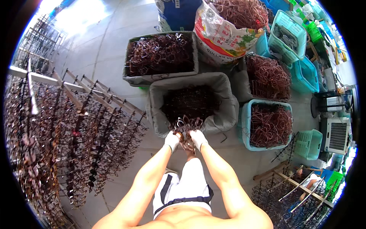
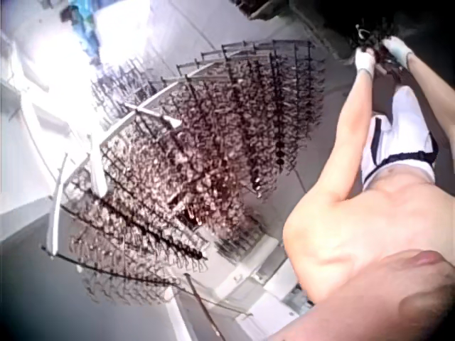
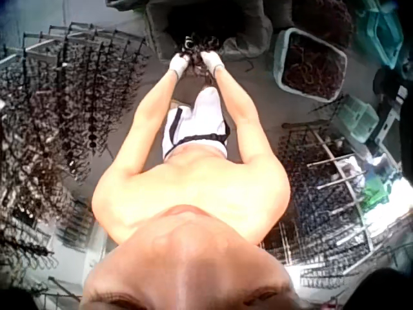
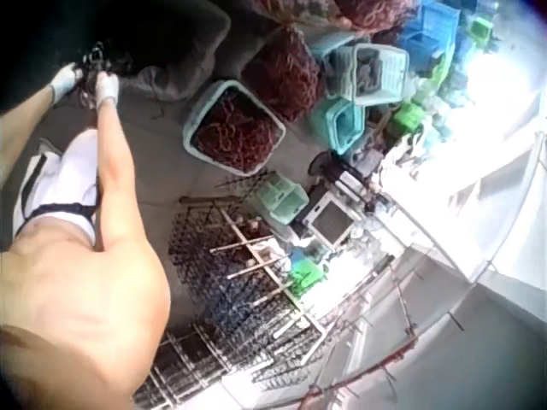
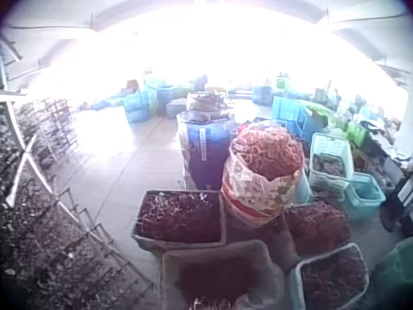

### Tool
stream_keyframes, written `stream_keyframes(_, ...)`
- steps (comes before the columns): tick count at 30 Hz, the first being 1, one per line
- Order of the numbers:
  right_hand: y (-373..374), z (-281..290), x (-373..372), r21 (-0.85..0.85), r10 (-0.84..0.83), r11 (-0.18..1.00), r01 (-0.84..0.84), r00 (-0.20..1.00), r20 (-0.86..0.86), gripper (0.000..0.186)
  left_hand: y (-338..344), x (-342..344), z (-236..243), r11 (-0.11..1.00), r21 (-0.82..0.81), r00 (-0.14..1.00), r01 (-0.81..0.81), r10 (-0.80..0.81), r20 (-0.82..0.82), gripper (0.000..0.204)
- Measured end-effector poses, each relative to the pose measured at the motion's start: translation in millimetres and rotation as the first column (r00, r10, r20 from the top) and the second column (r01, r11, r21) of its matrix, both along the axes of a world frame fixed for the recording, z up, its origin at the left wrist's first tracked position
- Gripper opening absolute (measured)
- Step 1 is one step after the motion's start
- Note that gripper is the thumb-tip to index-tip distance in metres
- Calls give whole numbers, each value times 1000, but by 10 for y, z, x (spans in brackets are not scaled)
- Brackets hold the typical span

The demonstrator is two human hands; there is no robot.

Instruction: The person walks to a large vertical rack filled with eyeglasses and removes several pairs one by one, placing them into a nearby bin. The person handles the frames with gloved hands and continues the process across multiple rows.

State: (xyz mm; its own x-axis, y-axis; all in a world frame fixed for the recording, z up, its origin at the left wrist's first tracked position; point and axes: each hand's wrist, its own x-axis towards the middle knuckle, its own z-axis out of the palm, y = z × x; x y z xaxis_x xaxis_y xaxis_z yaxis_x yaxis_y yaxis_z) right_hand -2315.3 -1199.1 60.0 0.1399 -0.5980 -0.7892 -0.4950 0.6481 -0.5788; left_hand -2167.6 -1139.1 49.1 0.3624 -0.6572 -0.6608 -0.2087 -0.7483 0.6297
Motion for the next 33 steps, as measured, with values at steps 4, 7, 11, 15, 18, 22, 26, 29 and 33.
stream_keyframes(4,-694,-169,50,-170,-88,982,81,996,-33,53,-674,88,119,998,55,1000,-6,6,15,46)
stream_keyframes(7,-909,-295,49,-244,-264,949,200,928,-264,55,-774,189,424,997,29,995,69,-71,75,55)
stream_keyframes(11,-713,-115,315,-196,-107,980,36,924,-368,51,-169,687,624,983,-178,999,48,-47,9,32)
stream_keyframes(15,-95,34,629,-364,47,902,-234,888,-457,46,773,1172,1621,944,-322,991,-77,38,-125,16)
stream_keyframes(18,186,-31,1026,-208,343,880,-427,874,-344,29,1703,1657,2777,887,-385,965,-255,205,-166,17)
stream_keyframes(22,584,815,2091,-387,775,592,-707,632,30,18,3105,2109,4558,734,-647,884,-208,424,197,18)
stream_keyframes(26,944,2712,2775,-339,863,455,-824,313,397,14,4326,2265,6105,288,-905,451,312,794,408,26)
stream_keyframes(29,1321,4477,2761,-762,987,-115,-637,-161,-15,17,4893,2858,6911,-32,-810,272,585,949,160,23)
stream_keyframes(33,1774,6062,2834,-924,981,-195,328,71,-182,15,5535,3595,7981,-68,-901,82,428,996,-36,44)
